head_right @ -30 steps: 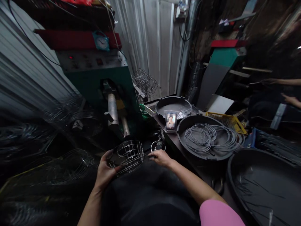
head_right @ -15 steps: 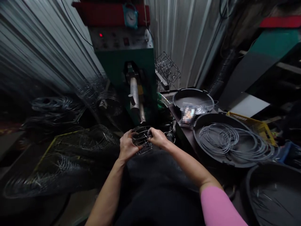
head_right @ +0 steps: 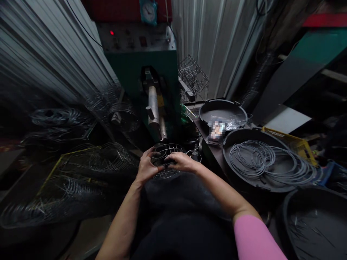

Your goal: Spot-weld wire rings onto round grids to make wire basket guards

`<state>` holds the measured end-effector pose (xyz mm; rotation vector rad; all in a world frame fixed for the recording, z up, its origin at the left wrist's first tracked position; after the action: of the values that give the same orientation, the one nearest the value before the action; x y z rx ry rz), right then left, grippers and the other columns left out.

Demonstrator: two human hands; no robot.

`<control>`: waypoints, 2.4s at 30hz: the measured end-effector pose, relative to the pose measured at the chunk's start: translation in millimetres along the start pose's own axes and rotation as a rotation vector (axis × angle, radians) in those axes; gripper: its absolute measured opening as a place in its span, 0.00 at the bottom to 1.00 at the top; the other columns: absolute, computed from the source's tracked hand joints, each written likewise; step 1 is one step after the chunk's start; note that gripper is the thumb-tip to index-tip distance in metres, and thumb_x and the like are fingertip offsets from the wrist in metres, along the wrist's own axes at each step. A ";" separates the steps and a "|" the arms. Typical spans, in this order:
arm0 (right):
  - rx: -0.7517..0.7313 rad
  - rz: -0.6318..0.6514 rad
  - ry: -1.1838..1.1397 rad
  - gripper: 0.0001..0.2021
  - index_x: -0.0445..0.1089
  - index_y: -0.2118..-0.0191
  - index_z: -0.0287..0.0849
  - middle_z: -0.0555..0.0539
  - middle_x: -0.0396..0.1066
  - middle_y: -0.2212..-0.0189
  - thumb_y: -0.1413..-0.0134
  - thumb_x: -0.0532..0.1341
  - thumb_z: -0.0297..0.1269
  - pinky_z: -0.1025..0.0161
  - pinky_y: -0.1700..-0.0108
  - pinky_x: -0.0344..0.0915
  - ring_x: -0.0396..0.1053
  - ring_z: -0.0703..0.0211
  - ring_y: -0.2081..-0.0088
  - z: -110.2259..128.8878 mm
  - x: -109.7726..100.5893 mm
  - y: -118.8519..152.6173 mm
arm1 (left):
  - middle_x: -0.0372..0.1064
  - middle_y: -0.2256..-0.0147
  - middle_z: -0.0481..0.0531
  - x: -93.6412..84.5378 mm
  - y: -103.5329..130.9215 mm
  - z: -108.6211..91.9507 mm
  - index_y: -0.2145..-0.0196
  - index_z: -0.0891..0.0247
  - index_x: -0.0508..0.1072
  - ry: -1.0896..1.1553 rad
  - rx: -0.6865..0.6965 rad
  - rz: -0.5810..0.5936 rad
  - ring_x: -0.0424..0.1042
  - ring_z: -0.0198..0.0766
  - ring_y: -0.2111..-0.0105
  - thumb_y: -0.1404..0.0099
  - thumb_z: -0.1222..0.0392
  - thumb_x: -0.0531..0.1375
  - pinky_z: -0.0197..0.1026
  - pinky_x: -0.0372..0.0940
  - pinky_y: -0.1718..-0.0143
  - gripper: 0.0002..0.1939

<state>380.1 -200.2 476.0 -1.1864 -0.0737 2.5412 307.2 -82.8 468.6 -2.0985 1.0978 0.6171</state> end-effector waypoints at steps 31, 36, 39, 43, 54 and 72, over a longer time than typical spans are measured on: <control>-0.048 -0.139 0.090 0.06 0.74 0.65 0.41 0.44 0.74 0.67 0.51 0.62 0.28 0.66 0.62 0.66 0.72 0.58 0.64 -20.6 -5.5 -47.7 | 0.61 0.47 0.58 0.9 -47.7 32.3 0.58 0.61 0.73 0.082 0.007 0.032 0.61 0.49 0.46 0.61 0.62 0.70 0.52 0.56 0.44 0.28; -0.009 -0.173 0.078 0.06 0.74 0.65 0.43 0.47 0.74 0.66 0.50 0.62 0.28 0.67 0.62 0.65 0.72 0.61 0.65 -21.3 -8.5 -49.3 | 0.62 0.48 0.57 2.0 -54.1 33.4 0.59 0.60 0.74 0.097 0.000 0.052 0.63 0.49 0.47 0.62 0.58 0.71 0.51 0.58 0.46 0.28; 0.016 -0.203 0.121 0.07 0.74 0.63 0.43 0.47 0.74 0.66 0.48 0.61 0.28 0.68 0.62 0.65 0.72 0.61 0.64 -21.4 -6.6 -43.5 | 0.62 0.48 0.58 2.8 -52.6 33.0 0.59 0.61 0.74 0.093 -0.011 0.031 0.63 0.49 0.48 0.62 0.57 0.71 0.51 0.58 0.46 0.29; 0.066 -0.239 0.162 0.08 0.73 0.61 0.44 0.46 0.74 0.63 0.47 0.60 0.29 0.66 0.60 0.65 0.72 0.59 0.62 -28.3 -6.8 -47.6 | 0.61 0.47 0.58 1.5 -58.1 33.3 0.58 0.60 0.74 0.040 -0.036 0.003 0.62 0.49 0.47 0.62 0.58 0.71 0.50 0.58 0.46 0.29; 0.438 -0.602 -0.364 0.15 0.67 0.61 0.41 0.48 0.69 0.68 0.57 0.65 0.38 0.62 0.63 0.65 0.67 0.58 0.65 -63.9 -16.4 -11.5 | 0.61 0.47 0.57 -1.2 -70.8 38.5 0.58 0.59 0.74 -0.027 -0.061 -0.026 0.62 0.50 0.47 0.62 0.58 0.71 0.51 0.58 0.46 0.29; 0.849 -0.480 -1.532 0.05 0.67 0.71 0.39 0.51 0.60 0.79 0.60 0.60 0.30 0.68 0.79 0.58 0.60 0.66 0.78 -110.6 45.2 38.4 | 0.62 0.48 0.58 2.2 -89.3 55.5 0.59 0.58 0.74 -0.041 -0.142 -0.071 0.61 0.53 0.46 0.59 0.51 0.70 0.52 0.57 0.46 0.27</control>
<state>425.8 -232.1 363.6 1.0112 0.2882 2.0039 378.3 -5.5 461.8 -2.2248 0.9782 0.7184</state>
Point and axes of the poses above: each hand's wrist, its own y-axis away from the middle knuckle, its own x-axis out of the palm, z = x × y, the point moved 8 cm from there along -y, towards the middle knuckle
